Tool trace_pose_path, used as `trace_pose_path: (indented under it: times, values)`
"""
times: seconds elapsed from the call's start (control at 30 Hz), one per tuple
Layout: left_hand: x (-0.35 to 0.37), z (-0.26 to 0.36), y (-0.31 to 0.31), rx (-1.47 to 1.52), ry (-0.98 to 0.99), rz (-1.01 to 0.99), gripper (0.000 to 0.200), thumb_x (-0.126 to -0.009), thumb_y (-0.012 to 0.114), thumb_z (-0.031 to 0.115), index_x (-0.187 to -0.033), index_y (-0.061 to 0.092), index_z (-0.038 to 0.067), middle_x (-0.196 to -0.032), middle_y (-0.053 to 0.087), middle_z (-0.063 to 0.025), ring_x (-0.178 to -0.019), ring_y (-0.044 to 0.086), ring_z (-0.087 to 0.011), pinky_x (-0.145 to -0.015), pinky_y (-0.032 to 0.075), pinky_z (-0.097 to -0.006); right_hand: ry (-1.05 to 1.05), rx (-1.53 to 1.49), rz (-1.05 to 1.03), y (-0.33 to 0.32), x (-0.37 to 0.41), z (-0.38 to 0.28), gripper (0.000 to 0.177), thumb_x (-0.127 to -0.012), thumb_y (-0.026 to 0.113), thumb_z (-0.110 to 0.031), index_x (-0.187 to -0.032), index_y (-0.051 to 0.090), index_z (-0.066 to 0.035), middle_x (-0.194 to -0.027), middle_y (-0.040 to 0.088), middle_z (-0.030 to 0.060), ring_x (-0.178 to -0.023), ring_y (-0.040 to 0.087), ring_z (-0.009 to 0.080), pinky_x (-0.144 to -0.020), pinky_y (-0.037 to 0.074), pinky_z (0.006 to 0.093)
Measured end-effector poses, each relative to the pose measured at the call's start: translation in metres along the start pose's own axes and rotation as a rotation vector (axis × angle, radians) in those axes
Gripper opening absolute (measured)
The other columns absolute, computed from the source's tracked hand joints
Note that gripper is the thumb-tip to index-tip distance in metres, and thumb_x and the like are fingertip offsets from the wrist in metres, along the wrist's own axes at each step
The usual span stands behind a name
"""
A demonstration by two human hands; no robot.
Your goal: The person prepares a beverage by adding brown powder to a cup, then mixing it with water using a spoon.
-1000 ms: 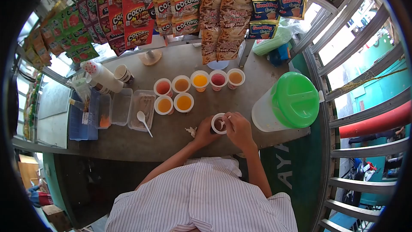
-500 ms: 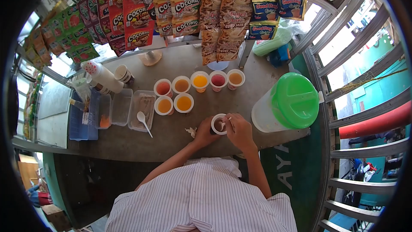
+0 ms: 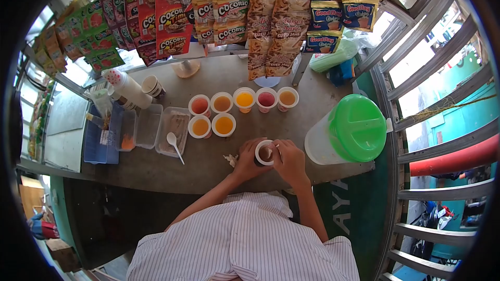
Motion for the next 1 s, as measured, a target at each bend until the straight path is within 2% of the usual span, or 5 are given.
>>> trace_pose_path:
  times: [0.27,0.6,0.7,0.8,1.0]
  values:
    - [0.002,0.011,-0.003,-0.269,-0.135,0.111,0.073,-0.058,0.089,0.033,-0.12,0.057,0.011,-0.117,0.062,-0.0065,-0.115,0.054,-0.0278,-0.097,0.031,-0.0443,-0.082,0.07,0.039,-0.007,-0.005,-0.002,0.012,-0.091,0.059,-0.013,-0.087,0.065,-0.003,-0.081,0.066,0.0128,-0.077,0.063,0.032,-0.064,0.049,0.0423]
    - [0.017,-0.009,0.013,-0.11,-0.32,0.175,0.063,-0.063,0.087,0.03,-0.116,0.058,0.011,-0.109,0.064,-0.0079,-0.11,0.056,-0.0272,-0.095,0.031,-0.0448,-0.079,0.067,-0.102,-0.007,-0.014,0.002,0.012,-0.09,0.061,-0.014,-0.086,0.065,-0.004,-0.076,0.064,0.0119,-0.074,0.062,0.0313,-0.063,0.049,0.042]
    - [0.021,-0.006,0.02,-0.037,-0.256,0.141,0.073,-0.063,0.087,0.022,-0.125,0.051,0.007,-0.121,0.059,-0.0116,-0.113,0.056,-0.0284,-0.096,0.037,-0.0441,-0.125,-0.036,-0.09,-0.007,-0.013,0.001,0.01,-0.089,0.061,-0.014,-0.085,0.064,-0.005,-0.077,0.064,0.0103,-0.073,0.061,0.0303,-0.062,0.049,0.042]
    - [0.023,0.006,0.018,0.248,-0.182,0.359,0.086,-0.064,0.087,0.014,-0.133,0.039,0.002,-0.133,0.047,-0.0167,-0.116,0.054,-0.0305,-0.097,0.043,-0.0412,-0.164,0.043,-0.054,-0.009,-0.011,-0.003,0.009,-0.088,0.062,-0.013,-0.084,0.064,-0.005,-0.076,0.064,0.0099,-0.072,0.061,0.0297,-0.061,0.049,0.0414]
    - [0.043,-0.018,0.04,0.212,-0.367,0.4,0.088,-0.068,0.085,0.012,-0.135,0.03,0.0,-0.134,0.041,-0.0201,-0.122,0.049,-0.0309,-0.101,0.043,-0.0406,-0.16,-0.019,-0.055,-0.008,0.0,-0.001,0.014,-0.086,0.068,-0.017,-0.087,0.066,-0.004,-0.075,0.065,0.0096,-0.068,0.062,0.028,-0.06,0.05,0.0394]
Point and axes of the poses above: each hand's wrist, its own x-axis away from the middle knuckle, its own y-axis out of the palm, z = x × y, the point moved 6 cm from there along -x, towards the middle knuckle
